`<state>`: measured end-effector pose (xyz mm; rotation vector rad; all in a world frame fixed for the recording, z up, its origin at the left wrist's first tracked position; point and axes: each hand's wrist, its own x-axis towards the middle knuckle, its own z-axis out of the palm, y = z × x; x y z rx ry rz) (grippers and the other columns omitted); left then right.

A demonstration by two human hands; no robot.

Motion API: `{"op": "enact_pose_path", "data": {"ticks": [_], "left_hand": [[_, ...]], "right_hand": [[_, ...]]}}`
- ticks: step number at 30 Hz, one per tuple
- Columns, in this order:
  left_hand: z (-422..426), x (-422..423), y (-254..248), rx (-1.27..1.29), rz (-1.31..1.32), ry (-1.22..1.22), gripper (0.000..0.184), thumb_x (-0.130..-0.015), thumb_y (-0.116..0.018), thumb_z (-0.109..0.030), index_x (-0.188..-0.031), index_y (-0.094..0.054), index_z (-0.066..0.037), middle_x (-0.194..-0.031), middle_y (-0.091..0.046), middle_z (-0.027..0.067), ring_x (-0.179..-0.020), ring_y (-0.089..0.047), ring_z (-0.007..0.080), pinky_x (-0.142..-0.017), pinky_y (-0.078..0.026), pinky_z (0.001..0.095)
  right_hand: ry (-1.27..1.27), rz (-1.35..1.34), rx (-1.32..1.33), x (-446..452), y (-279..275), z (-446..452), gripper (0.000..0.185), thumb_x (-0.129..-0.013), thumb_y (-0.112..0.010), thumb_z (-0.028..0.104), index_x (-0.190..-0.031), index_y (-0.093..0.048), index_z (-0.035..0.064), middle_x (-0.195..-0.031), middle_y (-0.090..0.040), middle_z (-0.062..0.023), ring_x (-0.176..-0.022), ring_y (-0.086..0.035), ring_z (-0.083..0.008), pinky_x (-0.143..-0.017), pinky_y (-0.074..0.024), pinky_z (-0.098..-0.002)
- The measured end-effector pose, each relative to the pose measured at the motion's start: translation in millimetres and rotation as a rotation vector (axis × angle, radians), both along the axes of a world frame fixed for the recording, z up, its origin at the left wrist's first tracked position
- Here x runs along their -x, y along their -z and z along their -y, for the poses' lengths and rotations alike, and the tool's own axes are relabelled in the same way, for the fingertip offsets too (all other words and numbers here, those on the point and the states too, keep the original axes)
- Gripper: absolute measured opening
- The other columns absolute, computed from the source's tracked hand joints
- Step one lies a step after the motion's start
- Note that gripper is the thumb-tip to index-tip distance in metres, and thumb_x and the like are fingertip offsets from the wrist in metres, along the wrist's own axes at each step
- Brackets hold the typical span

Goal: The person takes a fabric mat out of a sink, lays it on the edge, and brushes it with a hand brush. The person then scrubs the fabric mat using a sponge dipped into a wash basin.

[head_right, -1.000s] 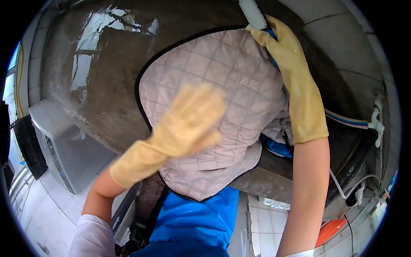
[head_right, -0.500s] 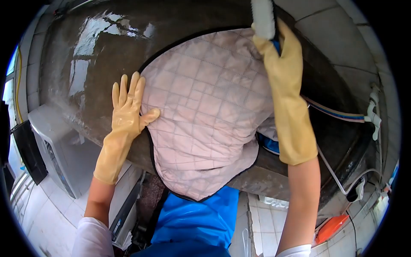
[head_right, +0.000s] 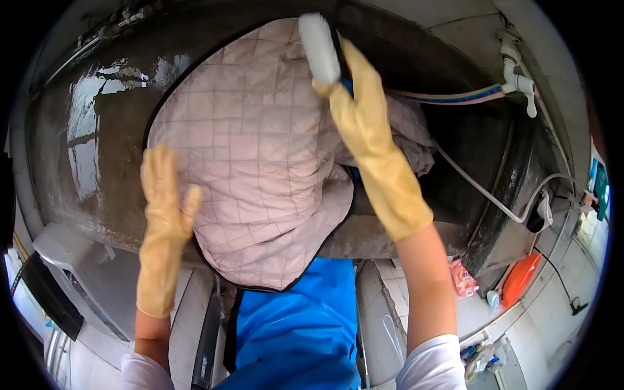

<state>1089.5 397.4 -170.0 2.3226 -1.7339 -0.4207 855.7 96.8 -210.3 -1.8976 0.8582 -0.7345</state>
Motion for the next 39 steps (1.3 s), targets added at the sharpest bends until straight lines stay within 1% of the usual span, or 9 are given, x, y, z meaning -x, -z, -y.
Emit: {"op": "enact_pose_path", "data": {"ticks": [7,12,15,21,25,28,29,32,39], "left_hand": [[-29,93,18,-0.001,-0.203,0.441,0.065,-0.101,-0.067,-0.043,-0.157,-0.056,-0.014,-0.165,-0.052,0.0053,-0.156,-0.041,0.0344,-0.128,-0.026,0.0634],[-24,68,-2,-0.009,-0.269,0.522,0.058,-0.096,-0.073,-0.032,-0.149,-0.064,-0.01,-0.16,-0.056,0.0114,-0.153,-0.044,0.0365,-0.126,-0.031,0.0609],[-6,36,-22,0.039,-0.229,0.192,0.063,-0.09,-0.073,-0.008,-0.149,-0.057,0.004,-0.155,-0.053,0.0308,-0.15,-0.044,0.0486,-0.125,-0.032,0.0603],[12,-42,65,0.179,0.25,-0.031,0.073,-0.107,-0.064,-0.025,-0.164,-0.031,0.007,-0.168,-0.035,0.0316,-0.157,-0.031,0.0489,-0.129,-0.022,0.0587],[12,-43,60,0.165,0.234,-0.019,0.073,-0.107,-0.062,-0.026,-0.164,-0.031,0.007,-0.169,-0.034,0.0315,-0.158,-0.031,0.0482,-0.13,-0.021,0.0577],[13,-42,58,0.171,0.212,-0.02,0.071,-0.108,-0.061,-0.024,-0.164,-0.032,0.007,-0.17,-0.033,0.0306,-0.158,-0.03,0.0476,-0.131,-0.019,0.0554],[13,-42,58,0.17,0.217,-0.018,0.071,-0.108,-0.061,-0.024,-0.164,-0.032,0.007,-0.17,-0.033,0.0306,-0.158,-0.03,0.0476,-0.131,-0.019,0.0554],[10,-45,59,0.127,0.111,-0.135,0.076,-0.104,-0.065,-0.019,-0.165,-0.029,0.008,-0.173,-0.03,0.0278,-0.162,-0.026,0.0425,-0.132,-0.019,0.05],[8,-34,61,0.301,-0.074,-0.308,0.08,-0.099,-0.068,-0.009,-0.165,-0.026,0.008,-0.171,-0.033,0.0268,-0.161,-0.03,0.0379,-0.132,-0.022,0.0444]], "right_hand": [[0.239,0.134,-0.587,33,0,-104,0.043,-0.098,-0.069,0.007,-0.136,-0.059,-0.009,-0.118,-0.073,-0.0149,-0.108,-0.07,-0.0167,-0.097,-0.0565,-0.0311],[0.907,0.292,-0.948,80,10,-123,0.045,-0.106,-0.072,0.024,-0.14,-0.056,0.0005,-0.119,-0.071,-0.0111,-0.107,-0.071,-0.0206,-0.098,-0.0604,-0.0337],[1.081,0.322,-1.094,136,37,-125,0.048,-0.105,-0.075,0.03,-0.141,-0.057,0.0033,-0.119,-0.071,-0.0112,-0.106,-0.071,-0.0196,-0.093,-0.0617,-0.0307],[1.182,0.115,-1.178,185,67,-88,0.065,-0.1,-0.077,0.018,-0.155,-0.044,0.0062,-0.119,-0.069,-0.0117,-0.098,-0.072,-0.0183,-0.073,-0.0625,-0.0231],[0.854,-0.354,-0.938,204,130,-54,0.077,-0.097,-0.075,0.01,-0.164,-0.037,0.0136,-0.13,-0.068,-0.0138,-0.085,-0.07,-0.0175,-0.069,-0.0592,-0.0266],[0.377,-0.882,-0.349,193,174,-31,0.073,-0.099,-0.068,0.008,-0.164,-0.037,0.0127,-0.15,-0.062,-0.0208,-0.11,-0.074,-0.0385,-0.092,-0.0609,-0.0442],[0.392,-1.068,-0.586,188,182,-26,0.069,-0.099,-0.066,0.006,-0.163,-0.04,0.0117,-0.156,-0.056,-0.024,-0.132,-0.064,-0.0432,-0.111,-0.0528,-0.0468],[0.389,-1.241,-0.499,194,285,-26,0.064,-0.101,-0.063,0.005,-0.161,-0.043,0.0102,-0.153,-0.059,-0.0253,-0.14,-0.059,-0.0419,-0.115,-0.0491,-0.0482],[0.153,-1.352,-0.549,213,331,-11,0.065,-0.101,-0.065,0.012,-0.162,-0.044,0.0108,-0.156,-0.055,-0.0256,-0.134,-0.063,-0.0429,-0.103,-0.0572,-0.0491]]}}
